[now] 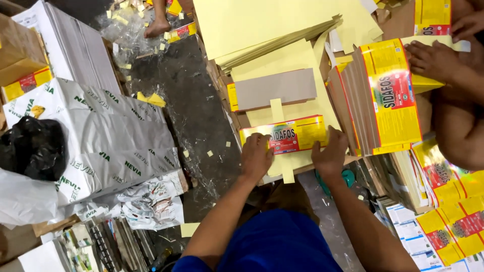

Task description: Bundling and organizing printed product labels using paper strips for packaging.

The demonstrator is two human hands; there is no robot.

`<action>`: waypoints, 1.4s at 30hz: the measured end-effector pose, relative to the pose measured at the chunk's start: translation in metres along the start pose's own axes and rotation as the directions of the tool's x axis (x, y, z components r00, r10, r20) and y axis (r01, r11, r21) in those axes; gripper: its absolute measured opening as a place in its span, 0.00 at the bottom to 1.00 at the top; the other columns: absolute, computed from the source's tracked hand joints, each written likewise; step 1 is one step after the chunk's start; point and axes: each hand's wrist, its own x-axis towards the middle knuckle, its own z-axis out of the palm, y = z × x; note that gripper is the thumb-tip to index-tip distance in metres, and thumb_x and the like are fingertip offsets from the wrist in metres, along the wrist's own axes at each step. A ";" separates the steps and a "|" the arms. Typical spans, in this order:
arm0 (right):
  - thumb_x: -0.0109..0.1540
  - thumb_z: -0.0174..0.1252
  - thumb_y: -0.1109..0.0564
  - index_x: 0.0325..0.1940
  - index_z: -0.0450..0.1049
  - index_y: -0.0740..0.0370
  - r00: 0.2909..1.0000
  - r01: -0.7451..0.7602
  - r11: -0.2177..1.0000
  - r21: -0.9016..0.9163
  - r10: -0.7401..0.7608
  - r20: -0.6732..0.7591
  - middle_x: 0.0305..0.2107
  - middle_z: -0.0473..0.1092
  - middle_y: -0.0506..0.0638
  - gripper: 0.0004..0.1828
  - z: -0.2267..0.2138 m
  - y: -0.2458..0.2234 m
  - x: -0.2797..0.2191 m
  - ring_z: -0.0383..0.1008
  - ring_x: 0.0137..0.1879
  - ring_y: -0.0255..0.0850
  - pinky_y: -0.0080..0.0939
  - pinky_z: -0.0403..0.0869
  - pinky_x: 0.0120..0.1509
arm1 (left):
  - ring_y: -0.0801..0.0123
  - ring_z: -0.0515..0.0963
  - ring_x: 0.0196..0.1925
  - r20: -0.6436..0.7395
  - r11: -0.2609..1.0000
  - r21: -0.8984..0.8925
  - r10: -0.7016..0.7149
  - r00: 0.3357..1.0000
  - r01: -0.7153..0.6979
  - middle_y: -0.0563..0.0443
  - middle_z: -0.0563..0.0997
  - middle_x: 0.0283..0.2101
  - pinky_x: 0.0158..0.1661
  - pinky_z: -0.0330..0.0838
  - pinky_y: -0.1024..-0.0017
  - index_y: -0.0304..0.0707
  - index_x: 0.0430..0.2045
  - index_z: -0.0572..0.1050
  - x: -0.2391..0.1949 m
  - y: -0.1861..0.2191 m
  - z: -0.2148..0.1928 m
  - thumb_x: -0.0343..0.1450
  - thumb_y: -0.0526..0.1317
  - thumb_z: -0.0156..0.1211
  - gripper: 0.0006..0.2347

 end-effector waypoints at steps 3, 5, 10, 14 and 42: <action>0.55 0.67 0.60 0.58 0.73 0.75 0.954 -0.285 0.953 0.098 0.292 -0.068 0.45 0.74 0.69 0.28 0.020 0.040 -0.005 0.76 0.51 0.57 0.50 0.74 0.56 | 0.48 0.74 0.50 0.262 0.991 0.002 0.132 0.956 -0.137 0.41 0.74 0.46 0.49 0.71 0.55 0.37 0.46 0.75 -0.003 -0.005 0.028 0.63 0.33 0.69 0.18; 0.56 0.68 0.57 0.56 0.74 0.74 0.864 -0.500 0.834 0.234 0.496 0.079 0.40 0.76 0.67 0.27 0.031 0.062 -0.003 0.81 0.46 0.50 0.46 0.77 0.52 | 0.48 0.74 0.50 0.339 0.983 0.044 0.153 0.928 -0.178 0.41 0.74 0.46 0.49 0.71 0.55 0.38 0.46 0.75 0.001 -0.014 0.043 0.63 0.32 0.68 0.17; 0.55 0.57 0.62 0.54 0.78 0.71 0.857 -0.516 0.776 0.363 0.465 0.224 0.41 0.79 0.62 0.23 0.049 0.094 -0.016 0.81 0.46 0.45 0.41 0.76 0.52 | 0.47 0.75 0.49 0.320 0.979 0.057 0.168 0.932 -0.196 0.41 0.75 0.46 0.48 0.73 0.55 0.40 0.47 0.75 0.006 -0.013 0.038 0.60 0.28 0.67 0.20; 0.52 0.58 0.64 0.53 0.78 0.69 0.743 -0.669 0.625 0.403 0.581 0.333 0.41 0.80 0.57 0.24 0.056 0.110 -0.013 0.79 0.45 0.44 0.39 0.74 0.50 | 0.46 0.75 0.48 0.416 0.994 0.068 0.053 0.908 -0.089 0.41 0.74 0.44 0.47 0.73 0.54 0.40 0.44 0.74 0.015 -0.008 0.039 0.56 0.30 0.71 0.22; 0.50 0.64 0.53 0.61 0.66 0.72 0.995 0.077 0.983 0.168 -0.085 0.042 0.58 0.62 0.61 0.37 -0.044 -0.150 -0.040 0.61 0.67 0.59 0.70 0.54 0.73 | 0.41 0.68 0.64 0.392 0.950 0.035 0.273 0.879 -0.311 0.37 0.71 0.63 0.63 0.64 0.56 0.39 0.59 0.72 0.002 -0.084 0.084 0.66 0.42 0.64 0.25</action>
